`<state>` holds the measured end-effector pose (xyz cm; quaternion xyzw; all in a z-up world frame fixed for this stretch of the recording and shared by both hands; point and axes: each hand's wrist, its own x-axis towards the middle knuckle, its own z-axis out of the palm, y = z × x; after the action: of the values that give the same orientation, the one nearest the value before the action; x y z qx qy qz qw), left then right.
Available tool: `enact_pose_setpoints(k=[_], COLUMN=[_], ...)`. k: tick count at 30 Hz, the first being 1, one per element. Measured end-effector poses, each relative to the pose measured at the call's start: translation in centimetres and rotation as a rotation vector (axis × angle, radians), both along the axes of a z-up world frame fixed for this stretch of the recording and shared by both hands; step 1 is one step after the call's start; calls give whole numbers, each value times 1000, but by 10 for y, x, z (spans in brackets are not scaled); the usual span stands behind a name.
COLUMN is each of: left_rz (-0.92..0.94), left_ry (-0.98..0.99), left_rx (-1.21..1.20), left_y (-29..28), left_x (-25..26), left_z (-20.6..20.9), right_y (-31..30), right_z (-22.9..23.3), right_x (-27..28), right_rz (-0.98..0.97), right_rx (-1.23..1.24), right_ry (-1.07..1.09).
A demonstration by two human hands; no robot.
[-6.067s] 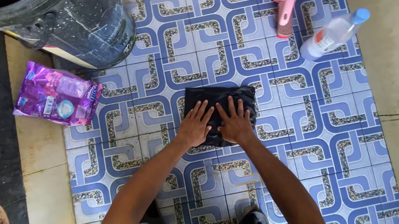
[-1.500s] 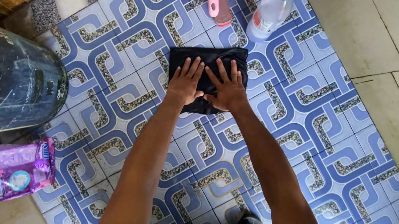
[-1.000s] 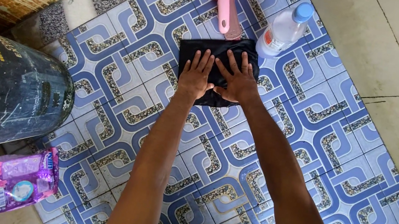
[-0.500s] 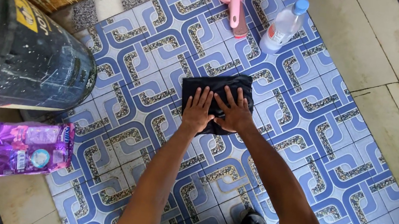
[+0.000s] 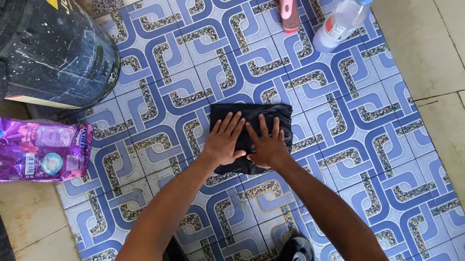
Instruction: Hand-washing a black garment on a tiled floor using water from a bucket and a pink scoop.
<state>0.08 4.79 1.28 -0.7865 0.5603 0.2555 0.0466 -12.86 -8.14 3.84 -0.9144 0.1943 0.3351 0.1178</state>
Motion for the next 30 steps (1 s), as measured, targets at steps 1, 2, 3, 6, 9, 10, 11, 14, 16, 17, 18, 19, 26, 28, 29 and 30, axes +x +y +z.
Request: enact_pose_setpoints(k=[1, 2, 3, 6, 9, 10, 11, 14, 16, 17, 18, 19, 26, 28, 29, 30], left_rz=[2, -2, -6, 2, 31, 29, 39, 56, 64, 67, 74, 77, 91, 95, 102, 110], left_ry=[4, 21, 38, 28, 12, 15, 6, -16, -25, -27, -32, -33, -26, -32, -27, -25], left_rx=[4, -16, -37, -23, 26, 23, 30, 46, 62, 91, 118, 118, 153, 134, 113, 92], left_y=[-7, -12, -18, -42, -75, -86, -97, -136, -160, -171, -182, -190, -215, -209, -205, -202], left_x=[11, 21, 31, 59, 91, 102, 114, 151, 174, 184, 195, 204, 233, 229, 227, 224], left_z=[-5, -11, -18, -15, -8, -10, -13, -13, -13, -14, -13, -9, -9, -11, -10, -7], right_y=[-7, -13, -19, -44, -73, -84, -96, -131, -151, -160, -170, -177, -198, -195, -195, -195], right_z=[-1, -2, -4, -3, -6, -7, -9, -7, -8, -9, -10, -12, -7, -13, -18, -22], right_x=[7, 12, 18, 46, 76, 89, 102, 143, 169, 179, 192, 202, 233, 228, 225, 223], right_rz=[2, -1, -5, -26, -39, -41, -52, -72, -81, -96, -107, -105, -156, -150, -153, -153], right_rx=[4, 20, 35, 35, 29, 26, 35, 40, 42, 45, 47, 48, 47, 39, 32, 25], right_ry=[4, -3, -10, -60, -128, -125, -135, -137, -124, -137, -154, -156, -173, -169, -210, -252])
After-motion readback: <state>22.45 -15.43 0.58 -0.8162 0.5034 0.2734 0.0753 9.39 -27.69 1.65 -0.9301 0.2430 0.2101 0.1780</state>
